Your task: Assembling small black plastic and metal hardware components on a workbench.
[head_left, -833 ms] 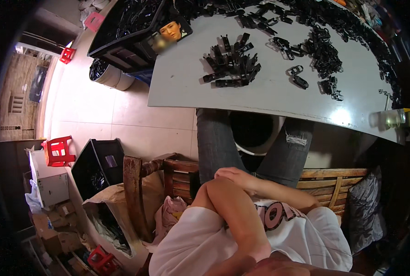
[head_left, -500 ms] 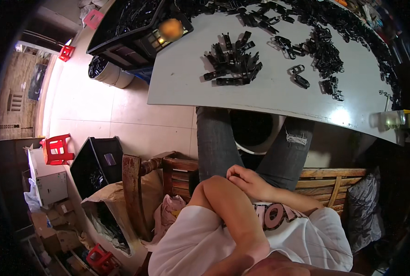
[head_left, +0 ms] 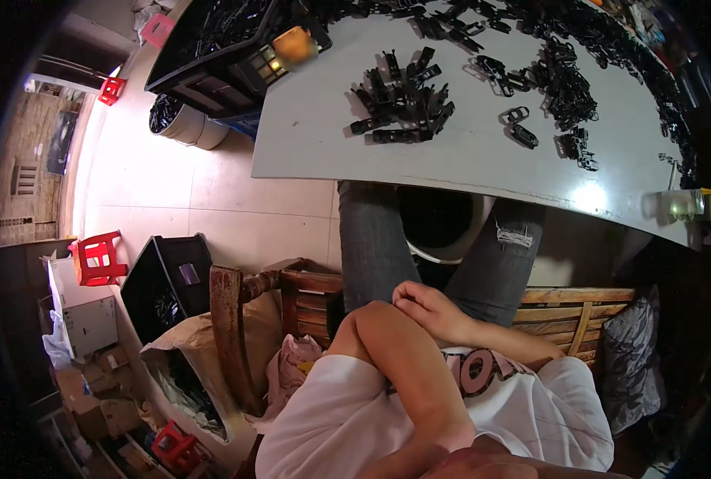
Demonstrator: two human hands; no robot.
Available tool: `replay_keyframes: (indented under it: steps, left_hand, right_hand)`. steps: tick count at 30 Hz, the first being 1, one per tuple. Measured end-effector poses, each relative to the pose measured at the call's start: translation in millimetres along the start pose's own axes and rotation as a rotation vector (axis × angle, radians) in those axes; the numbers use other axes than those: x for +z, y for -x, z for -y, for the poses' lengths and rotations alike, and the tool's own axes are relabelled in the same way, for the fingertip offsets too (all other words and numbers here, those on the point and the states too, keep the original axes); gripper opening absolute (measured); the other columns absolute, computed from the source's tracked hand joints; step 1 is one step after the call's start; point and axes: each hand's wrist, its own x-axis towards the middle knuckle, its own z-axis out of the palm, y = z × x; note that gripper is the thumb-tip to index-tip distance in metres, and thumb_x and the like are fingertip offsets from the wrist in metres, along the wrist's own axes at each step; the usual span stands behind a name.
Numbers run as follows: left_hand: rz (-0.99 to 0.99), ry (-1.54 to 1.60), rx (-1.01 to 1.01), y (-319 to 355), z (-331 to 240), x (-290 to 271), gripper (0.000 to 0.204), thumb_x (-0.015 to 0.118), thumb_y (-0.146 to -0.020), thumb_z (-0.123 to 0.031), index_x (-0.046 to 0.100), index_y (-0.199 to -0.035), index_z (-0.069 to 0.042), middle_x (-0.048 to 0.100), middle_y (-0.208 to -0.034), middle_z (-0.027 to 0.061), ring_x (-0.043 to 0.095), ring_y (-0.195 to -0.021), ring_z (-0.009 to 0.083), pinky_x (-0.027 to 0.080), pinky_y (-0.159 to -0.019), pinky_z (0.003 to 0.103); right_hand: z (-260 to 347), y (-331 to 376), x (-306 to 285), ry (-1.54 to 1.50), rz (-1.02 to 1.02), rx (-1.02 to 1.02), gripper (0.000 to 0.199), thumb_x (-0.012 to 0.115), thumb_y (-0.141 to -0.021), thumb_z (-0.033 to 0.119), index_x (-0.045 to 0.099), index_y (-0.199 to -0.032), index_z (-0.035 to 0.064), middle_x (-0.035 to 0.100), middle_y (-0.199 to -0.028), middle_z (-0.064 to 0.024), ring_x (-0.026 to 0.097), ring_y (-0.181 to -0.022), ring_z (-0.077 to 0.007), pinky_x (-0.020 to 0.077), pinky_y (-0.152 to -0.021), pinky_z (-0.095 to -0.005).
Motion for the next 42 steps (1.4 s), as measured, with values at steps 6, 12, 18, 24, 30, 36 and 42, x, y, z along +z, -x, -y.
replay_keyframes:
  steps: [6,12,18,24,30,36,42]
  left_hand:
    - [-0.002,-0.013,0.007,6.5,1.6,0.0,0.020,0.055,-0.085,-0.026,0.054,-0.100,-0.013,0.056,-0.100,0.0054,0.051,-0.097,0.0250,0.038,-0.089,0.044]
    - [0.016,-0.038,0.026,8.5,4.0,-6.9,0.018,0.056,-0.084,-0.026,0.054,-0.098,-0.014,0.056,-0.098,0.0049,0.052,-0.095,0.0250,0.038,-0.088,0.044]
    - [0.020,-0.055,0.035,12.0,2.0,-6.6,0.016,0.056,-0.084,-0.026,0.054,-0.095,-0.014,0.056,-0.097,0.0043,0.052,-0.093,0.0249,0.039,-0.087,0.044]
    - [0.037,-0.056,0.043,14.8,3.4,-12.8,0.014,0.056,-0.084,-0.026,0.055,-0.092,-0.014,0.056,-0.095,0.0037,0.052,-0.092,0.0249,0.039,-0.086,0.044]
    - [0.040,-0.078,0.047,20.1,2.2,-17.0,0.013,0.056,-0.083,-0.025,0.055,-0.090,-0.015,0.056,-0.093,0.0032,0.052,-0.090,0.0249,0.039,-0.085,0.044]
    - [0.037,-0.077,0.043,26.1,1.2,-20.4,0.011,0.056,-0.083,-0.025,0.055,-0.087,-0.015,0.056,-0.091,0.0026,0.053,-0.089,0.0248,0.040,-0.084,0.044]
    - [0.029,-0.066,0.024,31.7,1.5,-22.1,0.010,0.056,-0.082,-0.025,0.055,-0.085,-0.015,0.056,-0.089,0.0020,0.053,-0.087,0.0248,0.040,-0.083,0.045]
  right_hand:
    - [-15.6,-15.8,10.7,-0.194,0.001,0.045,0.018,0.043,-0.096,0.018,0.052,-0.096,0.0017,0.056,-0.085,-0.0095,0.055,-0.076,-0.0159,0.0436,-0.070,-0.0313]
    - [4.1,11.2,-3.2,0.115,-0.073,-0.117,0.020,0.042,-0.096,0.018,0.052,-0.095,0.0007,0.056,-0.084,-0.0098,0.054,-0.077,-0.0176,0.0438,-0.069,-0.0313]
    - [-13.9,-2.3,2.9,-0.189,0.013,0.093,0.023,0.042,-0.097,0.022,0.052,-0.095,0.0014,0.054,-0.082,-0.0047,0.050,-0.076,-0.0104,0.0430,-0.067,-0.0282]
    - [-18.0,-5.6,10.1,-0.109,-0.039,-0.061,0.023,0.041,-0.097,0.022,0.052,-0.095,0.0015,0.054,-0.082,-0.0065,0.051,-0.075,-0.0124,0.0431,-0.066,-0.0285]
    - [2.3,21.5,-4.8,0.128,-0.092,-0.150,0.016,0.044,-0.095,0.016,0.051,-0.095,0.0016,0.051,-0.080,-0.0079,0.051,-0.073,-0.0143,0.0428,-0.065,-0.0287]
    - [-21.3,-3.5,7.1,-0.309,0.014,0.139,0.015,0.045,-0.096,0.018,0.052,-0.095,0.0045,0.051,-0.083,0.0003,0.046,-0.073,-0.0067,0.0401,-0.065,-0.0229]
    - [-9.8,12.1,-2.8,-0.388,0.079,0.153,0.013,0.045,-0.095,0.016,0.052,-0.099,0.0054,0.052,-0.089,0.0010,0.048,-0.080,-0.0060,0.0414,-0.072,-0.0220]
